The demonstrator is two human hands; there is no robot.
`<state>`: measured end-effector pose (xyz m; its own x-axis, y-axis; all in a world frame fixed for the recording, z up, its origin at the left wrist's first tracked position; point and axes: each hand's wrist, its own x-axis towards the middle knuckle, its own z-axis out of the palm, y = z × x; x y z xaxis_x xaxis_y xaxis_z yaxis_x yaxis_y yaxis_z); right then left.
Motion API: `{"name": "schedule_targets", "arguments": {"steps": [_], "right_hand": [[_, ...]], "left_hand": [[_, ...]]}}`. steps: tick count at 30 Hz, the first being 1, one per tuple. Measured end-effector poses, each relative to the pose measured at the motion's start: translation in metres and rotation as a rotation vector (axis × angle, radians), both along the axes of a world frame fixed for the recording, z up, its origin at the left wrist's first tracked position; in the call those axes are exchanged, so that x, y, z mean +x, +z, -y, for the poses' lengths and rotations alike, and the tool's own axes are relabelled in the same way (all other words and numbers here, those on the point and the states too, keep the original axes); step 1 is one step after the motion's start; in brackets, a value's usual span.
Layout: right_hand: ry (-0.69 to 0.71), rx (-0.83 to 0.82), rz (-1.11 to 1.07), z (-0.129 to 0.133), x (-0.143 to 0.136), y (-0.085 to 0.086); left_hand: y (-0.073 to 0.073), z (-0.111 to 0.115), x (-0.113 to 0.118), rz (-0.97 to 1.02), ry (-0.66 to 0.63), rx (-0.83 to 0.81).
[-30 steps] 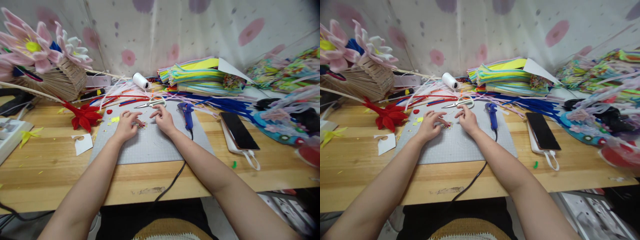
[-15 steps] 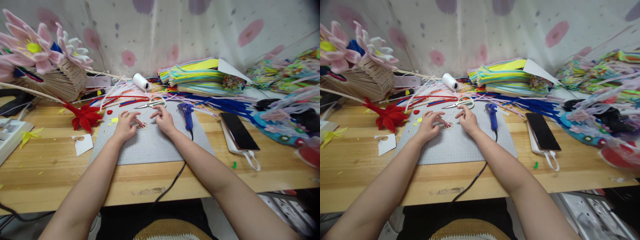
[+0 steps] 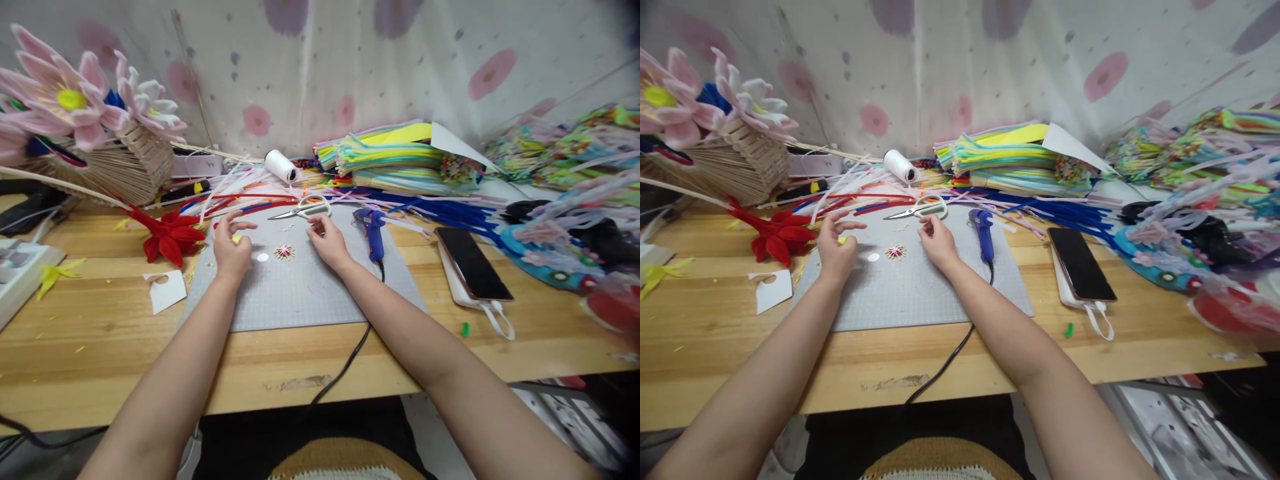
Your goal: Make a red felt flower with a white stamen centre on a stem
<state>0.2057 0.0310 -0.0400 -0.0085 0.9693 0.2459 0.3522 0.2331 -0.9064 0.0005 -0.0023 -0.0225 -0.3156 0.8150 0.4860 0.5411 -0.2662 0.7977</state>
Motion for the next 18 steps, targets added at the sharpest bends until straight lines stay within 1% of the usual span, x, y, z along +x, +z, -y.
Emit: {"name": "schedule_targets", "arguments": {"steps": [2,4,6,8,12,18], "right_hand": [[0.008,-0.029,-0.022,-0.002,0.000,-0.002],[0.015,-0.076,-0.055,-0.005,0.000,-0.004],[0.022,-0.119,-0.064,-0.010,0.000,-0.004],[0.032,-0.135,-0.026,-0.015,-0.001,-0.003],[0.052,-0.100,0.087,-0.024,-0.007,0.002],[0.086,-0.029,0.312,-0.027,-0.026,0.005]], "left_hand": [[-0.003,-0.005,-0.004,0.120,0.053,0.045],[-0.005,-0.010,-0.006,0.244,0.072,0.088],[-0.008,-0.014,-0.008,0.349,0.063,0.097],[-0.010,-0.017,-0.009,0.406,0.039,0.082],[-0.012,-0.018,-0.007,0.400,0.001,0.049],[-0.008,-0.012,-0.007,0.309,0.056,0.033]]}}
